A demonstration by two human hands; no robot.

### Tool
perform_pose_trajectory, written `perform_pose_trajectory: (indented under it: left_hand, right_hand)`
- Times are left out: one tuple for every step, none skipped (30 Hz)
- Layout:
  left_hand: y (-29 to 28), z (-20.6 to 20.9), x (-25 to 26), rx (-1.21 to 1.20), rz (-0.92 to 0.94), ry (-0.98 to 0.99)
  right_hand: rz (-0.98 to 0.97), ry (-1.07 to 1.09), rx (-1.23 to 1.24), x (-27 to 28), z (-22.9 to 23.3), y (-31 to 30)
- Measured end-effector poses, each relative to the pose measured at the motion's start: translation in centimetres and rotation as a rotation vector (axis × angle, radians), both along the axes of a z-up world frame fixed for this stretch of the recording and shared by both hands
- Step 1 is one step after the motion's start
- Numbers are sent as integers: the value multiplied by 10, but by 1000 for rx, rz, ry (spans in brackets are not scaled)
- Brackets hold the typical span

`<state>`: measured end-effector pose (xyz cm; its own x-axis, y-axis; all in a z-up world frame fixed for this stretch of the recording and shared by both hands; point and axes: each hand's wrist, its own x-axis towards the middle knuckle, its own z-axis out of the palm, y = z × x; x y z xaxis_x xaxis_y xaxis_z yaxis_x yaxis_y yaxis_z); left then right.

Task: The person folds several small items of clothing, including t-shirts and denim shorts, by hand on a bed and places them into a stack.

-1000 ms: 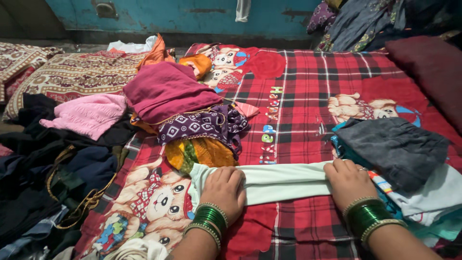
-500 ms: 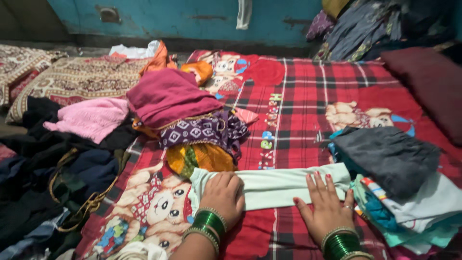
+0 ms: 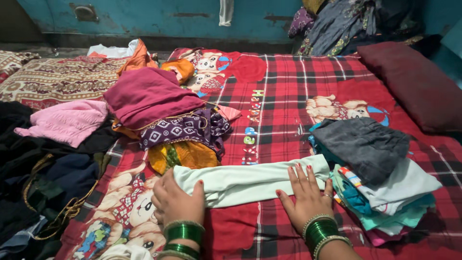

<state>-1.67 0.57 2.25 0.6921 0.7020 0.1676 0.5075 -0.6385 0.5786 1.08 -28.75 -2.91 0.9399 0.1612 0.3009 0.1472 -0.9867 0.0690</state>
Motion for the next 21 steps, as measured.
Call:
perform_pose_trajectory:
  left_hand:
    - [1,-2,2,-159,66,104]
    - [4,-4,5,-213,54,110]
    - [10,-6,11,-268,42,116]
    - [17,-8,15,-322,30,122]
    - [22,-9,17,-428,33,134]
    - [27,-8,20,-533,36,146]
    - [28,-6,23,-638,39,157]
    - [27,-3,23,-617,29,138]
    - [26,2,22,-596,19,119]
    - [22,7,20,-578,9,102]
    - [16,13,19,-545,-46,34]
    - [8,20,19,-513,-100,-35]
    - [0,28,18,-480,-154,-103]
    - [-10,37,18,-395,-179,-74]
    - [-21,47,20,-309,-204,-44]
    - [-32,56,22,-224,-229,-16]
    - [-43,65,23,-242,-271,11]
    - [-55,72,25,-260,-312,37]
    - [-66,77,27,-277,-354,64]
    - [-77,80,31,-254,-375,109]
    - [-88,81,35,-231,-396,153]
  right_hand:
    - [5,-6,7,0,0,0]
    - [10,-15,14,0,0,0]
    - [6,-8,15,0,1,0]
    - [3,-2,17,0,1,1]
    - [0,4,19,-1,2,1]
    - [-5,11,23,-1,4,1]
    - [-9,18,27,-2,5,2]
    - [-14,26,31,-2,5,1]
    - [-10,20,37,-2,5,2]
    - [-5,15,41,-2,5,1]
    - [-1,10,44,-2,4,1]
    - [-2,9,46,-2,4,1]
    - [-3,8,48,-3,3,1]
    - [-4,6,50,-3,3,1]
    - [-1,4,54,-3,3,1]
    - [3,0,58,-3,4,1]
    - [6,-4,62,-3,4,1]
    - [6,8,65,-3,5,1]
    - [5,20,69,-3,5,0]
    - [4,31,72,-3,6,0]
    - [11,15,75,-3,6,0]
